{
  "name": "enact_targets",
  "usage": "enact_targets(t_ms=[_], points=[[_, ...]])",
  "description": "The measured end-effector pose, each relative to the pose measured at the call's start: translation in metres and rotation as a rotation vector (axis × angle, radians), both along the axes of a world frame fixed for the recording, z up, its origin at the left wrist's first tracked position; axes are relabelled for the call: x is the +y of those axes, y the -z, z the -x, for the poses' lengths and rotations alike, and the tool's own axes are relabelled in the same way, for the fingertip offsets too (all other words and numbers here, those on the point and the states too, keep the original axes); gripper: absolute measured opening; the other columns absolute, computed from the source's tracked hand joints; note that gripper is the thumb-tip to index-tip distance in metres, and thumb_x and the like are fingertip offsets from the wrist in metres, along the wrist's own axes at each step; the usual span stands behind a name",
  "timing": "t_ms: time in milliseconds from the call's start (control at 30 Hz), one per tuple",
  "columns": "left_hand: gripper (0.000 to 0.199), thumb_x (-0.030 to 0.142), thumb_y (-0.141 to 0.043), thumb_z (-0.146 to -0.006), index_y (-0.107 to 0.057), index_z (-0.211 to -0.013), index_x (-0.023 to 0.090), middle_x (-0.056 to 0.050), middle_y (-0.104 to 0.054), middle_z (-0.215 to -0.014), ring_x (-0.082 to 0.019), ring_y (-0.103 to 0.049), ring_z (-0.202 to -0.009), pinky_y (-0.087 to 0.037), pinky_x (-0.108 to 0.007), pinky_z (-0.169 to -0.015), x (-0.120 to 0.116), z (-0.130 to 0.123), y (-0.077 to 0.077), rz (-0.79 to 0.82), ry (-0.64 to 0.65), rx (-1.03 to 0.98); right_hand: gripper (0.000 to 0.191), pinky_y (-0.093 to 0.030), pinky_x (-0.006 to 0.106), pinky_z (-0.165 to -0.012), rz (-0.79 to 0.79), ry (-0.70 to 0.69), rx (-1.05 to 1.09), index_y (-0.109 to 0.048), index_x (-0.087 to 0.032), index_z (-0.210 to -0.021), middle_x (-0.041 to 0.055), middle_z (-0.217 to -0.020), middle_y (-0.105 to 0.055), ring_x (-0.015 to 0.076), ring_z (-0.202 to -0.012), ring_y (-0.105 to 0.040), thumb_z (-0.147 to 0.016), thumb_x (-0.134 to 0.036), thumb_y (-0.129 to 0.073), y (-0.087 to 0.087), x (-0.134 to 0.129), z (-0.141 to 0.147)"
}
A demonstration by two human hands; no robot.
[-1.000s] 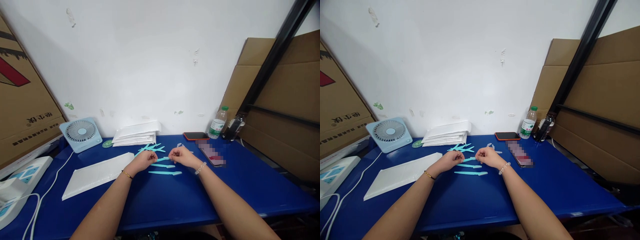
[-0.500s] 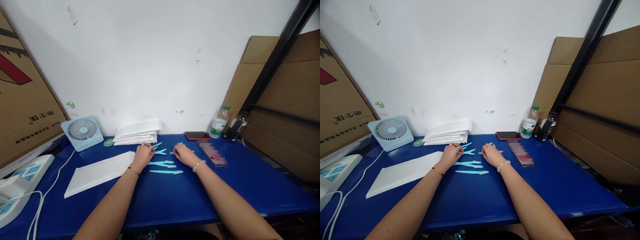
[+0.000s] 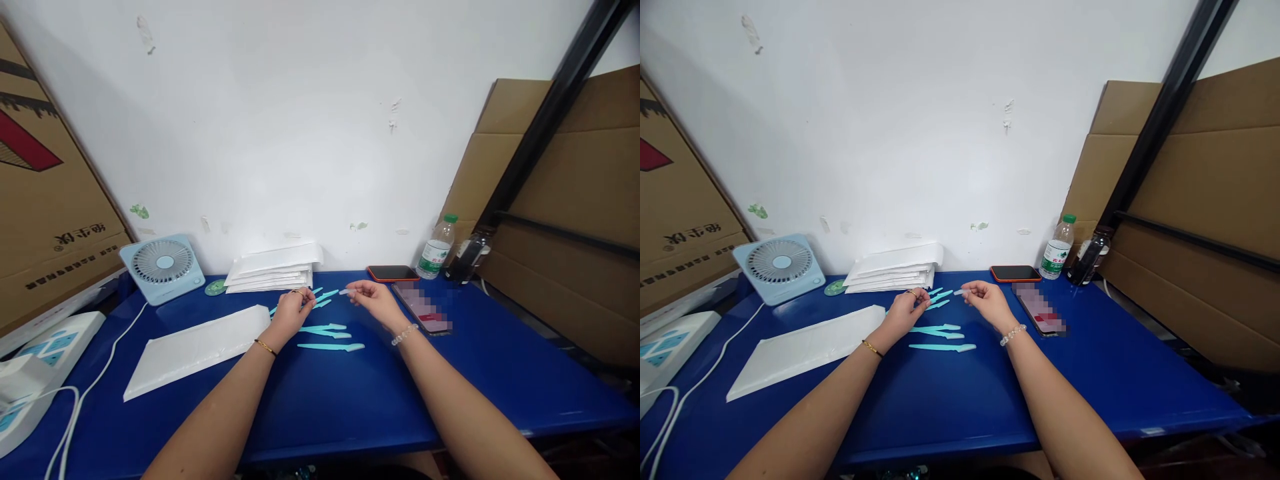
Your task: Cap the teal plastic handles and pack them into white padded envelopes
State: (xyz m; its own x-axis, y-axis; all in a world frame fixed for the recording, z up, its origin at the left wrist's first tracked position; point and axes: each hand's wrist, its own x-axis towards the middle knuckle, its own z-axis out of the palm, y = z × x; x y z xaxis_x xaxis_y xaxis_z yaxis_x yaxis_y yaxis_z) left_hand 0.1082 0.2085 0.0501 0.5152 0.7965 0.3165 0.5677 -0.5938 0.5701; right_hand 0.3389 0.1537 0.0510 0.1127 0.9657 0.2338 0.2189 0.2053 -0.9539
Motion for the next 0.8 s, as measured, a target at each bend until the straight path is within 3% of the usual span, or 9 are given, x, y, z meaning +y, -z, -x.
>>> enact_targets(t_ms=[133, 600, 800], points=[[0.013, 0.031, -0.047, -0.085, -0.055, -0.085, 0.020, 0.000, -0.063, -0.079, -0.013, -0.057, -0.072, -0.042, -0.024, -0.068, -0.001, -0.001, 0.001, 0.048, 0.016, -0.080, 0.037, -0.046, 0.024, -0.053, 0.006, 0.012, 0.119, -0.064, -0.013, -0.086, 0.0060, -0.071, -0.066, 0.0117, -0.057, -0.056, -0.072, -0.047, -0.067, -0.003, -0.002, 0.000], [0.014, 0.030, -0.047, -0.084, -0.057, -0.083, 0.020, 0.001, -0.063, -0.078, -0.013, -0.057, -0.071, -0.040, -0.023, -0.068, -0.003, -0.001, 0.001, 0.028, 0.041, -0.050, 0.035, -0.044, 0.023, -0.053, -0.010, 0.002, 0.101, -0.065, -0.015, -0.083, 0.0038, -0.069, -0.065, 0.0106, -0.055, -0.055, -0.072, -0.048, -0.067, -0.001, -0.002, 0.003], [0.017, 0.032, -0.047, -0.085, -0.058, -0.082, 0.020, 0.001, -0.062, -0.073, -0.013, -0.056, -0.067, -0.038, -0.023, -0.064, -0.009, -0.002, -0.002, 0.019, 0.091, -0.016, 0.032, -0.044, 0.023, -0.052, 0.079, -0.129, -0.042, -0.066, -0.014, -0.082, 0.0031, -0.067, -0.065, 0.0109, -0.054, -0.055, -0.073, -0.045, -0.065, -0.002, -0.006, 0.013]])
